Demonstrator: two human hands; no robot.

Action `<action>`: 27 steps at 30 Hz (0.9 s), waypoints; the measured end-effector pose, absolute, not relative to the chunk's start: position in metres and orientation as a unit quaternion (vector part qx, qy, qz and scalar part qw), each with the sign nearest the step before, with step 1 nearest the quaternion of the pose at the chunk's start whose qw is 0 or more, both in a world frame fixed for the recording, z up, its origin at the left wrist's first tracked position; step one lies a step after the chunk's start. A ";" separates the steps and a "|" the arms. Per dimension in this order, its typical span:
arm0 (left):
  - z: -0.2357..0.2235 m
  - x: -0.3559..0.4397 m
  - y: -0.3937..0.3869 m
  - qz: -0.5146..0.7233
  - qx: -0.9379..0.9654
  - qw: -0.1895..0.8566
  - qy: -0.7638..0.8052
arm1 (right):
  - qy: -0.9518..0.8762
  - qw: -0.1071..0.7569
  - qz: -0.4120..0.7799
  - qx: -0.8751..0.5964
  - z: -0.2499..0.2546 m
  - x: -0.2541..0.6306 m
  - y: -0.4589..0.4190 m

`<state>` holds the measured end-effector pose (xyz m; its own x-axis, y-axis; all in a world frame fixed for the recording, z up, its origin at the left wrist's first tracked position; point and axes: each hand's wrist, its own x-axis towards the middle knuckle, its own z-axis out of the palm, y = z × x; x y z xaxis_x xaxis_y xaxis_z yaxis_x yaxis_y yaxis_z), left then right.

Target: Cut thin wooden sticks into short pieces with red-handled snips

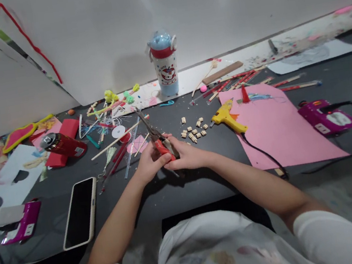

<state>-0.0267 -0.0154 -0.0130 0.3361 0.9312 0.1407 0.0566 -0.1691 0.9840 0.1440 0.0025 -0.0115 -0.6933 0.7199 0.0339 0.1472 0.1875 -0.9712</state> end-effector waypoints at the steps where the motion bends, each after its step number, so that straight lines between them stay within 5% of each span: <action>1: -0.015 -0.027 -0.014 0.431 0.634 0.521 0.375 | -0.737 0.251 0.551 -0.302 -0.011 0.145 0.002; 27: -0.013 -0.033 -0.014 0.409 0.650 0.520 0.374 | -0.786 0.223 0.482 -0.316 -0.012 0.147 0.000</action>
<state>-0.0330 -0.0138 -0.0135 0.3858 0.9113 0.1437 0.0607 -0.1805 0.9817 0.1467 -0.0004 -0.0117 -0.7008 0.7118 0.0465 0.2809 0.3352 -0.8993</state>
